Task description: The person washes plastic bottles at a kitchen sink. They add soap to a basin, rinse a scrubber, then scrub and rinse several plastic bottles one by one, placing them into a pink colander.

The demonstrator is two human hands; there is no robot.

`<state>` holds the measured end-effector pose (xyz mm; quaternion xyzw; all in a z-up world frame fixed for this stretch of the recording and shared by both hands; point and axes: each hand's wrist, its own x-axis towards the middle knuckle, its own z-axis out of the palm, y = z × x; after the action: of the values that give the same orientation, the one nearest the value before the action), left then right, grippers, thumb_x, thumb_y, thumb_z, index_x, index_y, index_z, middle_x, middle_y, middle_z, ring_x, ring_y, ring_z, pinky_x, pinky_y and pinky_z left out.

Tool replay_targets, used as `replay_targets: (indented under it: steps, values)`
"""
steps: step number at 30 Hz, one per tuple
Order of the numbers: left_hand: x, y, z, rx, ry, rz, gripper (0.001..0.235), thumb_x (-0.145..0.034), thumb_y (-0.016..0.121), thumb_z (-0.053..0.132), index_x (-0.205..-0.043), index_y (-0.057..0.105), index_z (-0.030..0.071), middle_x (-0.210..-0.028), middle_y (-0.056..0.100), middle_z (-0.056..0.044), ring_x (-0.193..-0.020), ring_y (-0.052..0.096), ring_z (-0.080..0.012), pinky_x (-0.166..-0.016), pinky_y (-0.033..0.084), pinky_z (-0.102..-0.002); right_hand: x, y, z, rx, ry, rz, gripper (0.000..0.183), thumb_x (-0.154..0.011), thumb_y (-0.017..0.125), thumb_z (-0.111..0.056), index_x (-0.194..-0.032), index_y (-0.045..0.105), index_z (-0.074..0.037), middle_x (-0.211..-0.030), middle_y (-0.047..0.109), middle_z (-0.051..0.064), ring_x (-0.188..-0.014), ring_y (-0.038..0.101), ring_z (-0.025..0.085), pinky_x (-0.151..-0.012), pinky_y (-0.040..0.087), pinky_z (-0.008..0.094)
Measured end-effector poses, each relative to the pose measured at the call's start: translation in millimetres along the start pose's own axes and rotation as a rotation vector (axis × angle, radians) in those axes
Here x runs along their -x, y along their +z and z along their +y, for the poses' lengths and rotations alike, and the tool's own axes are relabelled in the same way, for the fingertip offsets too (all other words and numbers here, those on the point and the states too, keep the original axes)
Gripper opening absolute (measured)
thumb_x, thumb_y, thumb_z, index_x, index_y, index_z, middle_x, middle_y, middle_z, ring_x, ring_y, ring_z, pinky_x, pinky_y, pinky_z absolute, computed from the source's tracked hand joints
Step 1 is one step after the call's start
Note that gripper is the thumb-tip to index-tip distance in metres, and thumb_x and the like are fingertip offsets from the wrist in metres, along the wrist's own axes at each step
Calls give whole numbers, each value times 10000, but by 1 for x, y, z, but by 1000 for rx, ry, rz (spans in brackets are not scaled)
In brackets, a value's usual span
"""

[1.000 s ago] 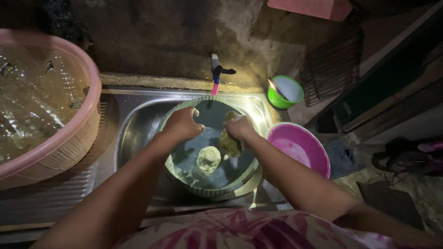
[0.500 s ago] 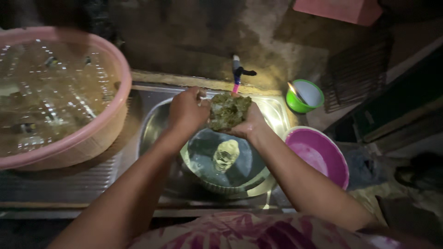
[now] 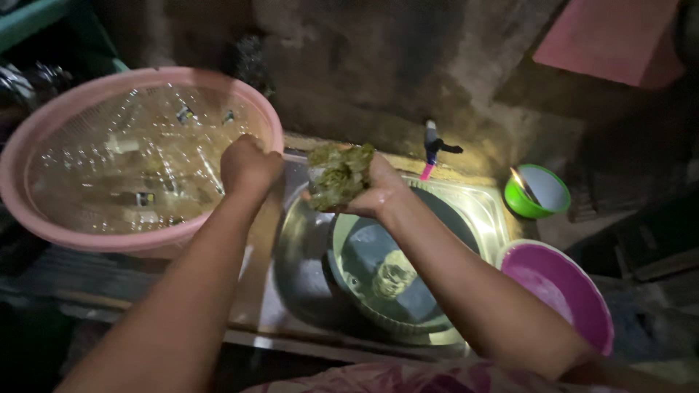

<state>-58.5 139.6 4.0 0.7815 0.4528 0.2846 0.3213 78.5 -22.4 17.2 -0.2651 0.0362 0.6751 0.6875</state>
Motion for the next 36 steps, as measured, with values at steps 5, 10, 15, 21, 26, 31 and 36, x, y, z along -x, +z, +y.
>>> replay_targets:
  steps: [5,10,15,21,26,31,36]
  values:
    - [-21,-9,-16,-87,-39,-2,451,-820,758,254,-1156,652,-27,-1122,689,-287,-1063,671,-417,-936,526,-472,-25,20,6,-72,46,-89,340,-998,528,-278,-1173,700,-42,-1156,717,171,-1051,678,354,-1047,464,648]
    - [-28,-10,-16,84,-206,-125,557,-793,727,240,-1245,571,-45,-1154,715,-278,-1058,747,-388,-939,577,-447,-47,26,3,-100,51,-141,351,-1025,523,-249,-1221,664,6,-1221,691,221,-1114,678,387,-1053,512,594]
    - [-47,-4,-25,52,-163,-95,735,-772,782,262,-1371,473,-32,-1228,668,-292,-1143,666,-411,-978,532,-445,-74,25,-1,-48,18,-44,318,-963,550,-274,-1111,711,-43,-1149,728,175,-1066,687,361,-1020,497,607]
    - [-79,11,-38,74,-314,-177,972,-686,886,322,-1424,352,-20,-1200,666,-279,-1099,701,-383,-956,559,-431,-109,26,-9,-77,28,-5,295,-984,552,-267,-1102,715,-50,-1151,725,168,-1080,674,360,-1019,485,640]
    - [-91,27,-56,148,-366,-208,973,-675,892,306,-1410,344,-18,-1175,670,-275,-1036,720,-371,-888,584,-425,-124,28,-7,-7,37,51,345,-958,530,-278,-1113,692,-16,-1149,692,223,-1072,646,402,-980,505,620]
    - [-101,36,-62,183,-363,-246,1150,-618,881,190,-1512,178,21,-1168,675,-273,-1003,732,-383,-829,614,-432,-130,30,-10,-47,53,82,320,-966,534,-276,-1102,691,-32,-1119,696,202,-1023,660,366,-959,525,591]
    - [-99,20,-47,439,-457,-259,1122,-671,829,176,-1531,121,44,-1176,630,-270,-1026,716,-379,-816,630,-484,-131,35,-15,-6,10,116,386,-964,490,-299,-1124,710,-24,-1139,697,215,-1037,667,357,-964,527,557]
